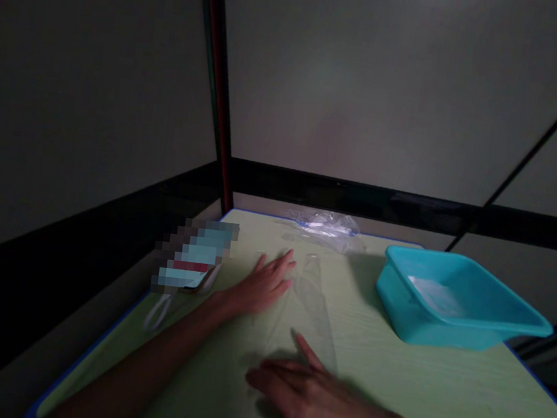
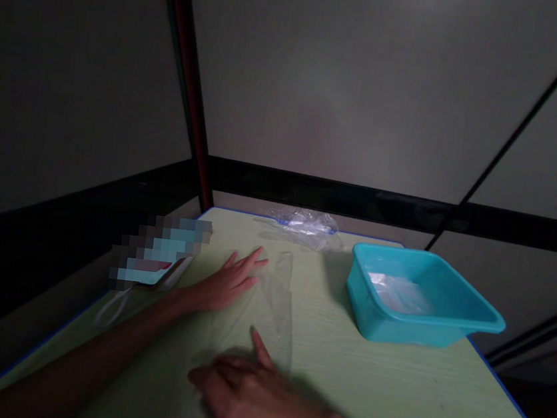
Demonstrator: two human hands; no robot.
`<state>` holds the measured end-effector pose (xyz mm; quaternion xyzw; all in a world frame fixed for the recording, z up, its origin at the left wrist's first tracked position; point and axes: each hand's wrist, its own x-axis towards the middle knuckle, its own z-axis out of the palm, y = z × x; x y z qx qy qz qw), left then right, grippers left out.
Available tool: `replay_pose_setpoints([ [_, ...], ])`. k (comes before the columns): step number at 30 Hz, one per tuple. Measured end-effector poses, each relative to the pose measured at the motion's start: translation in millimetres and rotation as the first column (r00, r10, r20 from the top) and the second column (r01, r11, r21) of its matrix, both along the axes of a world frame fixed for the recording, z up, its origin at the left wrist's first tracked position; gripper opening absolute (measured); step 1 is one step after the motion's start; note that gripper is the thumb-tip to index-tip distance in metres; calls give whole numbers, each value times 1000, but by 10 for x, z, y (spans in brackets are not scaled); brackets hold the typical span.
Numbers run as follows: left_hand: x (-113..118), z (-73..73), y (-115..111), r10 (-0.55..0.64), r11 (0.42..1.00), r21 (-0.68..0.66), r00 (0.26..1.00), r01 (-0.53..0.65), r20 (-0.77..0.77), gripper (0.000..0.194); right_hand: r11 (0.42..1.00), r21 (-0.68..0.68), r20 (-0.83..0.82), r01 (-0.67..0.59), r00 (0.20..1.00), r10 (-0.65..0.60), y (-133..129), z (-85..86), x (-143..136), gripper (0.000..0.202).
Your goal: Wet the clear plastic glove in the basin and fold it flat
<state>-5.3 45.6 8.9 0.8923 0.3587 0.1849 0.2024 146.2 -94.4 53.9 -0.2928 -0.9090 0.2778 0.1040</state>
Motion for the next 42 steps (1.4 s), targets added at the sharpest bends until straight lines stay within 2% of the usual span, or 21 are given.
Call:
replay_pose_setpoints([
  [3, -3, 27, 44, -41, 993, -98, 963, 69, 267, 52, 999, -42, -124, 33, 992, -38, 145, 71, 45, 36],
  [5, -10, 75, 48, 14, 972, -211, 868, 105, 496, 48, 981, -138, -290, 134, 942, -169, 322, 94, 136, 25],
  [6, -14, 98, 43, 64, 946, -292, 802, 141, 594, 45, 961, -213, -395, 175, 884, -249, 430, 82, 188, 22],
  [8, -17, 130, 21, 185, 850, -460, 672, 256, 717, 42, 907, -363, -531, 214, 752, -390, 655, 1, 281, 21],
  [10, -14, 128, -12, 290, 718, -586, 603, 376, 743, 42, 862, -482, -597, 157, 662, -454, 842, -134, 339, 20],
  [12, -4, 103, -43, 352, 611, -669, 612, 422, 708, 42, 814, -571, -595, 110, 627, -502, 953, -269, 365, 22],
  [14, 9, 81, -64, 385, 562, -718, 639, 410, 666, 41, 794, -598, -577, 104, 632, -517, 996, -350, 372, 25],
  [19, 32, 103, -68, 398, 573, -684, 576, 451, 713, 37, 806, -586, -644, 88, 553, -529, 1026, -303, 368, 26],
  [22, 39, 83, -61, 416, 544, -729, 620, 417, 665, 35, 798, -600, -628, 52, 588, -510, 1070, -311, 322, 27],
  [25, 39, 30, -56, 455, 521, -768, 641, 372, 618, 35, 788, -615, -608, 36, 615, -503, 1102, -405, 259, 29],
  [28, 28, 10, -56, 465, 516, -770, 632, 375, 620, 35, 784, -620, -611, 23, 614, -500, 1109, -478, 233, 30],
  [31, 18, 46, -64, 456, 521, -762, 629, 385, 629, 34, 776, -631, -617, 11, 600, -509, 1111, -476, 248, 29],
  [35, 25, 101, -83, 436, 522, -713, 572, 469, 695, 34, 781, -625, -641, 16, 561, -524, 1133, -438, 260, 29],
  [39, 47, 96, -95, 432, 512, -717, 580, 472, 690, 32, 794, -607, -627, 39, 591, -508, 1155, -438, 249, 33],
  [42, 58, 76, -98, 448, 520, -712, 559, 471, 697, 32, 804, -592, -624, 59, 598, -504, 1154, -447, 249, 33],
])
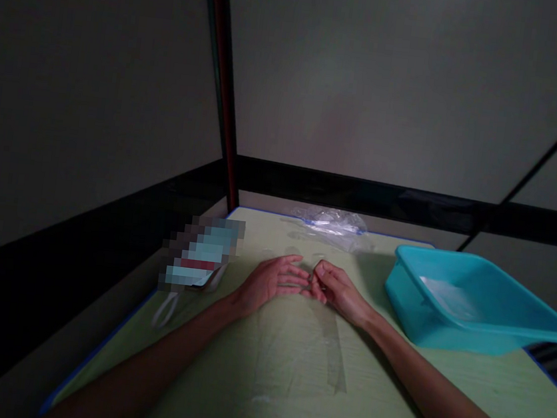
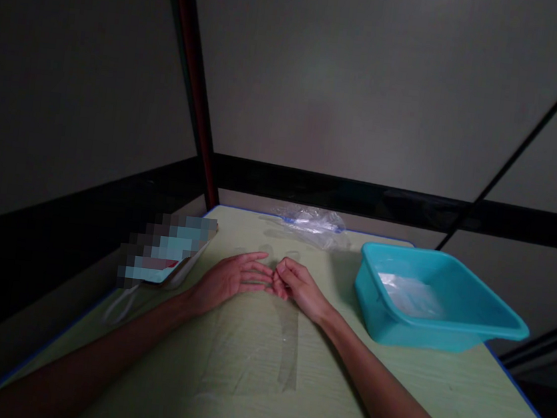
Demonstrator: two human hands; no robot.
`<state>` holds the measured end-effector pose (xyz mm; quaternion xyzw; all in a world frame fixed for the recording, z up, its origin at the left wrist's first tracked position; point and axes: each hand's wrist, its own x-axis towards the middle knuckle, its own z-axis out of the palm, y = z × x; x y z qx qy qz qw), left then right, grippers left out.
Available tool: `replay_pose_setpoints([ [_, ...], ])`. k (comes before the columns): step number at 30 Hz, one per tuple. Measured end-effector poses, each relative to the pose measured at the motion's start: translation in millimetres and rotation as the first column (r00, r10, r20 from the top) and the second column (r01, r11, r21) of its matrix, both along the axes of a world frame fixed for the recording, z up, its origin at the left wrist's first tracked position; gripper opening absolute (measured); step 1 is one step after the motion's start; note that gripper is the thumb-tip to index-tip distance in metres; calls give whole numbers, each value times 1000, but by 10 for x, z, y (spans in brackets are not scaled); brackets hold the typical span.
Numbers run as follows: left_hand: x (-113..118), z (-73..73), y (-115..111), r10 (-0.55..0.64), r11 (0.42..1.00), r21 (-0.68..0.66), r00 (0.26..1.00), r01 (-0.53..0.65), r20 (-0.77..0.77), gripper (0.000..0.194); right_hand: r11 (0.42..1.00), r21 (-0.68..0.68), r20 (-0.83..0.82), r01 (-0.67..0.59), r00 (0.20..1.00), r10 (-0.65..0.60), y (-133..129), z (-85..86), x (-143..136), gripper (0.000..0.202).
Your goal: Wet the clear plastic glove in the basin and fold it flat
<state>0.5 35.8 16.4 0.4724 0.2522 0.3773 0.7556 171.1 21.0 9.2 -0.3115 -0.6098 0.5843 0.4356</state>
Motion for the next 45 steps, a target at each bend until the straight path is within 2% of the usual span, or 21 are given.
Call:
replay_pose_setpoints([
  [5, -7, -42, 12, -1, 1000, -28, 998, 0, -58, 31, 999, 40, 75, 5, 997, -8, -19, 5, 7, 34],
  [10, -100, 34, 46, -12, 999, 44, 997, 8, 82, 31, 986, 155, 163, 63, 983, -88, -159, 225, 144, 25],
  [12, -141, 80, 49, -9, 999, 51, 992, 3, 130, 30, 916, 402, 400, 2, 899, -178, -289, 336, 255, 23],
  [14, -164, 93, 49, -23, 999, 38, 990, 18, 138, 32, 815, 546, 599, -195, 770, -218, -452, 396, 377, 20],
  [16, -166, 64, 51, -62, 998, 21, 991, 60, 118, 34, 687, 607, 728, -399, 627, -279, -624, 387, 486, 21],
  [19, -147, -23, 61, -152, 988, -7, 986, 153, 66, 39, 513, 642, 766, -570, 491, -414, -852, 301, 594, 21],
  [21, -134, -71, 67, -201, 979, -22, 979, 202, 35, 42, 441, 634, 769, -635, 457, -447, -957, 255, 623, 24],
  [23, -128, -94, 69, -221, 975, -28, 975, 222, 12, 42, 384, 626, 770, -679, 462, -441, -1017, 244, 625, 27],
  [29, -130, -90, 66, -228, 974, 1, 973, 229, -18, 43, 261, 633, 748, -729, 488, -449, -1024, 255, 580, 27],
  [31, -127, -87, 64, -229, 973, 5, 973, 229, -29, 42, 241, 624, 751, -743, 485, -449, -1010, 235, 574, 26],
  [36, -119, -71, 52, -220, 975, 7, 974, 220, -48, 41, 242, 618, 751, -748, 470, -463, -991, 202, 579, 27],
  [42, -109, -64, 50, -216, 976, -2, 975, 216, -55, 40, 210, 607, 746, -767, 458, -483, -974, 209, 585, 27],
  [45, -106, -77, 55, -216, 976, 8, 974, 217, -68, 40, 259, 626, 754, -736, 485, -444, -956, 217, 582, 26],
])
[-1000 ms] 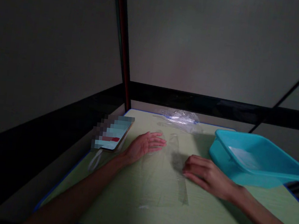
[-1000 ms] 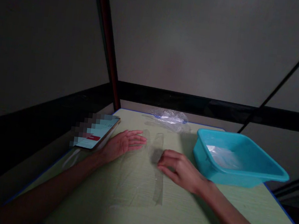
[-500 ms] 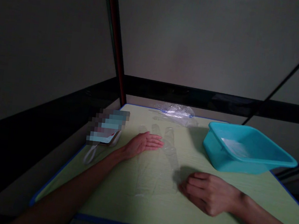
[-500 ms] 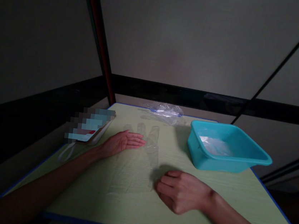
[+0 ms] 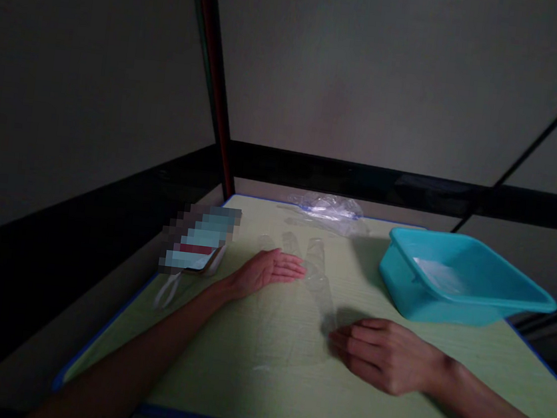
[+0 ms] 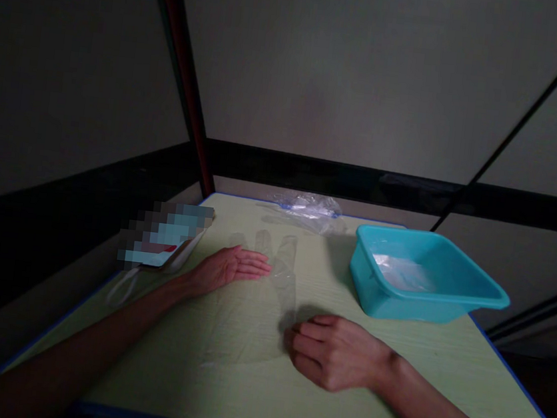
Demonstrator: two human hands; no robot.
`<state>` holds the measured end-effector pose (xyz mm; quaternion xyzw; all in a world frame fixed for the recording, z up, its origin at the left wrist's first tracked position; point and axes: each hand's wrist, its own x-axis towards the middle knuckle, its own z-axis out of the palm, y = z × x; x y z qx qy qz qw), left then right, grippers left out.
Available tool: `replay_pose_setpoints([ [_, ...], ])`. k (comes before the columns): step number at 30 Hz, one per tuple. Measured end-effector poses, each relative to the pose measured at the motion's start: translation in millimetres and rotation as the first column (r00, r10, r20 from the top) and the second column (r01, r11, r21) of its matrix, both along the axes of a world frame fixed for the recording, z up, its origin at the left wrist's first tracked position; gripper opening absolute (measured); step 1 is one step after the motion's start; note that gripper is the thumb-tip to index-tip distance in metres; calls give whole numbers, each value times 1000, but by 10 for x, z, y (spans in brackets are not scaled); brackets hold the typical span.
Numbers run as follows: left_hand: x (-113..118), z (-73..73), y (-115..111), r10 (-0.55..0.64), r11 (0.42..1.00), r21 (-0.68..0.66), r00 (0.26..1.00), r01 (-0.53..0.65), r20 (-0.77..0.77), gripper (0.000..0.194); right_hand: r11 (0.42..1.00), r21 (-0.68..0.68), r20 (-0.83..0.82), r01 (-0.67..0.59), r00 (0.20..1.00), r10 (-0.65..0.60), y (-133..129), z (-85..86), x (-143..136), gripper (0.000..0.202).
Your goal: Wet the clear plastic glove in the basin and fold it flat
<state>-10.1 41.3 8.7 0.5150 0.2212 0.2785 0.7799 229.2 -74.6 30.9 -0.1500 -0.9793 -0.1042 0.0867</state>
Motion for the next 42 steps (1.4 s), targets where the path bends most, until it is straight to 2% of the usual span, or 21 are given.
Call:
replay_pose_setpoints([
  [4, -2, -24, 10, -7, 1000, 22, 1000, 7, -19, 40, 972, -210, -146, 102, 980, -135, 62, 51, -36, 22],
  [8, -4, -42, 16, -25, 999, 32, 999, 26, -22, 41, 865, -469, -251, 180, 912, -326, 174, 124, -84, 22],
  [14, -4, -41, 31, -46, 999, -23, 999, 46, -15, 43, 742, -633, -341, 219, 781, -522, 417, 156, -146, 13],
  [16, -12, -33, 49, -78, 994, -78, 997, 78, 0, 45, 710, -683, -416, 171, 708, -571, 520, 159, -184, 14],
  [18, -26, -15, 70, -117, 979, -161, 992, 123, 47, 49, 656, -753, -480, 57, 635, -606, 630, 166, -233, 15],
  [21, -47, 34, 93, -115, 950, -278, 986, 144, 117, 62, 493, -859, -481, -134, 541, -691, 808, 167, -308, 14],
  [23, -57, 75, 102, -66, 940, -325, 989, 106, 131, 72, 385, -901, -432, -198, 469, -770, 934, 140, -342, 13],
  [24, -61, 95, 105, -30, 937, -340, 990, 77, 141, 74, 354, -912, -411, -209, 428, -805, 997, 116, -352, 12],
  [26, -69, 129, 109, 17, 934, -355, 986, 44, 165, 75, 338, -918, -392, -209, 348, -852, 1118, 50, -362, 11],
  [28, -80, 149, 114, 10, 931, -362, 984, 56, 179, 68, 333, -921, -382, -203, 308, -871, 1218, -22, -366, 9],
  [31, -93, 147, 127, -5, 926, -373, 987, 66, 162, 54, 290, -934, -344, -209, 301, -889, 1307, -95, -383, 7],
  [34, -89, 120, 138, 76, 930, -367, 992, -35, 99, 40, 234, -948, -294, -214, 316, -902, 1333, -108, -417, 8],
  [36, -78, 107, 136, 129, 929, -356, 990, -101, 54, 38, 217, -955, -273, -203, 315, -909, 1330, -100, -434, 8],
  [39, -59, 106, 122, 183, 923, -346, 983, -166, 17, 40, 229, -960, -268, -161, 292, -918, 1320, -99, -415, 9],
  [42, -46, 115, 107, 220, 920, -331, 976, -209, -4, 39, 296, -950, -312, -99, 252, -916, 1288, -124, -332, 16],
])
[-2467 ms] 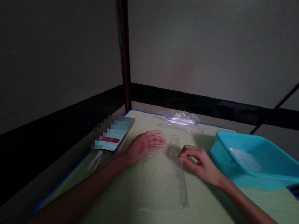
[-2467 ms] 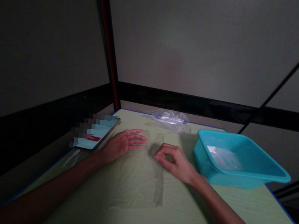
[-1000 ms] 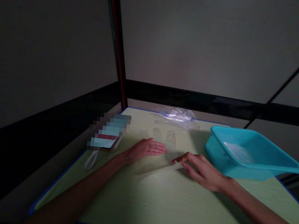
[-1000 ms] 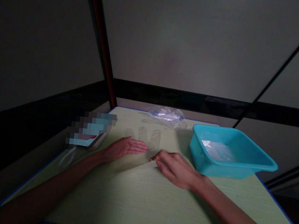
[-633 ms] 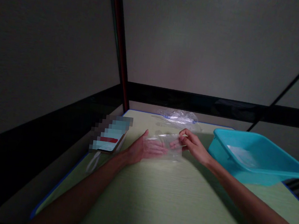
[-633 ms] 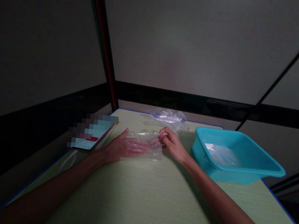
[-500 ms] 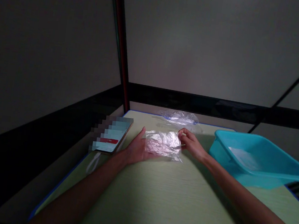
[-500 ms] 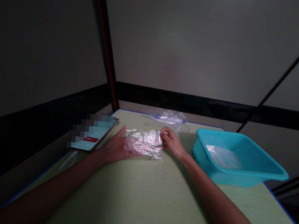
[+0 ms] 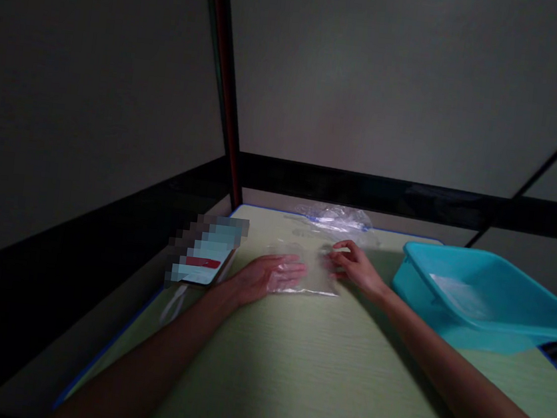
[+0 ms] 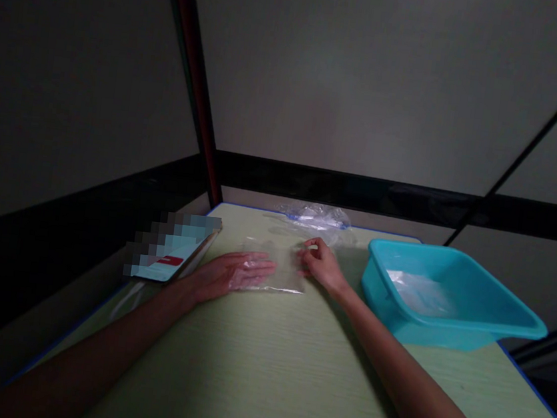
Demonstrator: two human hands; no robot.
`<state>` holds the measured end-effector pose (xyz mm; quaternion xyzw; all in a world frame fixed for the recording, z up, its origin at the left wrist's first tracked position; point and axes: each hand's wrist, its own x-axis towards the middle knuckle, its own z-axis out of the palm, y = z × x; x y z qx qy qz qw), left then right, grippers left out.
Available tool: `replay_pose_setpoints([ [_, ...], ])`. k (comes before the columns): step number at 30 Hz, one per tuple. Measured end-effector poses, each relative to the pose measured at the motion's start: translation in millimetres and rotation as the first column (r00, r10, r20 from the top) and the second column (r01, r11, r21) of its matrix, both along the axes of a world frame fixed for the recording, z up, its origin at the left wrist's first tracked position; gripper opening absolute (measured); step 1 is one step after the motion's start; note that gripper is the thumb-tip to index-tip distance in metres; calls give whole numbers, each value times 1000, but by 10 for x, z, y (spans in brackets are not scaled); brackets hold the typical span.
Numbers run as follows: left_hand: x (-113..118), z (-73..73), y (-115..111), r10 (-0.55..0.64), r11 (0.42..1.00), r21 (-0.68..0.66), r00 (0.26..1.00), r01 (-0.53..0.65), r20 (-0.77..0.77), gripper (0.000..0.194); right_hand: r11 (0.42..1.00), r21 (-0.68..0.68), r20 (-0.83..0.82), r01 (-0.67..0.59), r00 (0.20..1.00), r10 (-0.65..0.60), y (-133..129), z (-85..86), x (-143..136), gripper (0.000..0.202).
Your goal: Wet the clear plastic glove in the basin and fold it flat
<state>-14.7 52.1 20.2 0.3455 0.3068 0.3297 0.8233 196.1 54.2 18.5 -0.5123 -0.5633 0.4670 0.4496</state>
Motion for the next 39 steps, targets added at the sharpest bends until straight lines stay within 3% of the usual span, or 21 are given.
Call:
replay_pose_setpoints([
  [5, 10, -14, 11, 35, 999, 39, 999, -35, 1, 31, 985, 166, 124, 42, 990, -63, -264, -7, 151, 21],
  [7, 11, -27, 30, 38, 998, 48, 999, -38, 1, 28, 953, 292, 361, -78, 932, -35, -435, 22, 167, 24],
  [9, 10, -41, 54, 34, 998, 51, 999, -33, -4, 27, 901, 355, 595, -249, 804, -13, -589, 56, 150, 36],
  [12, 4, -60, 85, 7, 999, 37, 1000, -7, -5, 25, 832, 302, 816, -465, 578, 27, -712, 76, 91, 53],
  [15, -2, -65, 101, -9, 1000, 27, 1000, 10, -10, 24, 787, 217, 900, -577, 430, 67, -710, 36, 42, 59],
  [18, -3, -47, 114, -7, 999, 47, 999, 10, -52, 26, 778, 154, 930, -609, 355, 94, -675, -26, 32, 63],
  [22, 8, -4, 114, 132, 959, 274, 966, -68, -223, 34, 789, 121, 941, -602, 324, 102, -671, -59, 45, 64],
  [25, 45, 18, 32, 363, 852, 485, 890, -197, -276, 47, 785, 149, 942, -601, 328, 73, -684, -49, 49, 64],
  [27, 96, 23, -80, 488, 721, 664, 826, -201, -280, 53, 779, 177, 940, -601, 338, 46, -689, -43, 50, 65],
  [28, 128, 22, -148, 556, 552, 833, 764, -44, -328, 52, 776, 186, 940, -602, 340, 38, -691, -44, 51, 66],
  [29, 165, 19, -218, 587, 377, 913, 721, 158, -367, 49, 773, 188, 940, -605, 338, 36, -691, -46, 50, 66],
  [30, 202, 11, -285, 599, 242, 914, 691, 325, -405, 46, 771, 184, 942, -610, 334, 39, -691, -49, 50, 67],
  [31, 238, -1, -346, 603, 160, 881, 662, 446, -445, 46, 769, 179, 943, -614, 330, 45, -691, -53, 49, 67],
  [32, 269, -16, -397, 606, 119, 842, 633, 526, -481, 46, 768, 173, 943, -617, 329, 52, -691, -56, 47, 67],
  [34, 311, -58, -466, 587, 102, 787, 602, 609, -542, 46, 765, 160, 941, -623, 329, 72, -690, -58, 44, 67],
  [39, 298, -168, -492, 524, 227, 757, 578, 613, -626, 49, 758, 134, 936, -638, 334, 115, -685, -48, 44, 65],
])
